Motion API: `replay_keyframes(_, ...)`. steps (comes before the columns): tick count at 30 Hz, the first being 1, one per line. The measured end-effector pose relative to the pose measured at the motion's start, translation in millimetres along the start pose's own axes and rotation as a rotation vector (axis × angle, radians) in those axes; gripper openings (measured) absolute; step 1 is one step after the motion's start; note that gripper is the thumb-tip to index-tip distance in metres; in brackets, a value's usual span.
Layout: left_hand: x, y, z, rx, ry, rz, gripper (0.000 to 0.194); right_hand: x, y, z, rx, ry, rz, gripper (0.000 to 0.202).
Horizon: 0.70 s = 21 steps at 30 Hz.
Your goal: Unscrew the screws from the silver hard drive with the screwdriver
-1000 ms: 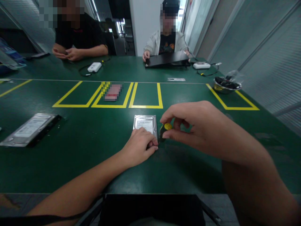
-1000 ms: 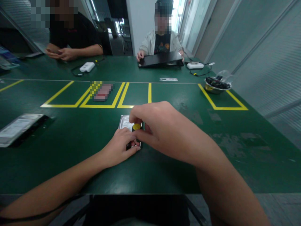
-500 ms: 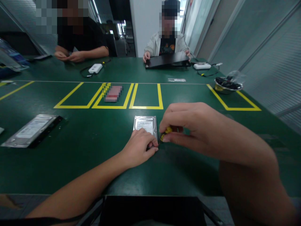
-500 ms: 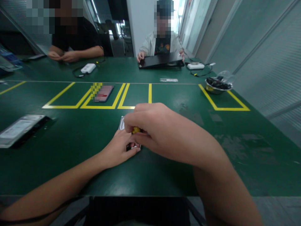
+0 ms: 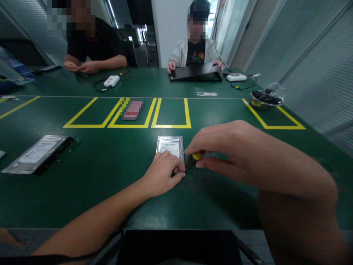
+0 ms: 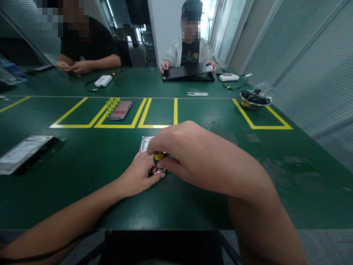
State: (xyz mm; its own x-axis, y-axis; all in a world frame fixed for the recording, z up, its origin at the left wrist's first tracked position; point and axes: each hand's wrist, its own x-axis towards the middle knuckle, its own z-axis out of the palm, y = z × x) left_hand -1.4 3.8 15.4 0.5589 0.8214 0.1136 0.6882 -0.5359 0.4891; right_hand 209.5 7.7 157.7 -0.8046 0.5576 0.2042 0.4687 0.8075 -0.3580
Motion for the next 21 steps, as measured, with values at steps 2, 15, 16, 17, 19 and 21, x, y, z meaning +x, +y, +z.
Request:
replay_keyframes(2,0.1,0.1,-0.4,0.0,0.001,-0.002,0.01,-0.6,1.3,0.4,-0.002,-0.002,0.002,0.015)
replay_keyframes(15,0.1,-2.0,-0.7,0.006,-0.012,0.017,0.007,3.7,1.3,5.4,-0.018,0.006,0.004,0.009)
replay_keyframes(16,0.2,-2.0,-1.1,0.003,-0.017,0.016,0.007,4.0,1.7,5.7,-0.028,0.011,0.005,0.009)
replay_keyframes(17,0.4,-1.9,-1.5,0.004,-0.019,0.014,0.007,4.0,2.1,5.7,-0.037,0.01,0.002,0.009)
replay_keyframes(19,0.7,-1.9,-1.7,0.012,-0.017,0.01,0.008,3.1,2.9,5.1,-0.049,0.013,-0.008,0.008)
replay_keyframes(21,0.9,-1.8,-1.6,0.014,-0.018,0.006,0.009,1.4,3.4,4.2,-0.046,0.023,-0.005,0.009)
